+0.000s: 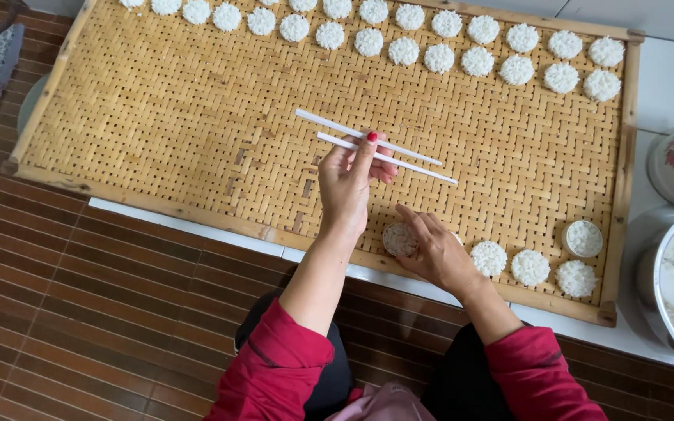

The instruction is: Molding and arranging small rice cakes on a bamboo tray using a mold and spoon.

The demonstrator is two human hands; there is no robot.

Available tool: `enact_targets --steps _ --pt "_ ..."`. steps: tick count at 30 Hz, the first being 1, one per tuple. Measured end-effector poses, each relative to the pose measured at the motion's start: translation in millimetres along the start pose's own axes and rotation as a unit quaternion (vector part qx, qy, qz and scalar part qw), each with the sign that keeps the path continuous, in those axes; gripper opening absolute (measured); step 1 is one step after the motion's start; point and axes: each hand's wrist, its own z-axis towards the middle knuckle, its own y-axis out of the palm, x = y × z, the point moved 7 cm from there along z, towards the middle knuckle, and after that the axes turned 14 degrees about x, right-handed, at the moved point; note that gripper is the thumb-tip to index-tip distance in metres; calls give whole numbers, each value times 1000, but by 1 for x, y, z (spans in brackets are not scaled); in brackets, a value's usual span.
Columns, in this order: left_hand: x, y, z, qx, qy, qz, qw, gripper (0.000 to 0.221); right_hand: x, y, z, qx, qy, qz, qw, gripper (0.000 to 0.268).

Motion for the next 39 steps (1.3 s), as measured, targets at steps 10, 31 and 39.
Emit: enact_targets --steps 10,31,39 --pt "-1 0 1 -4 2 -23 1000 21 2 3 -3 -26 37 39 998 100" --pt "3 2 0 1 10 -25 1000 24 6 1 -3 34 -33 -57 997 106" --pt "3 1 1 -4 13 -31 999 23 4 -4 -1 55 -31 -44 997 107"
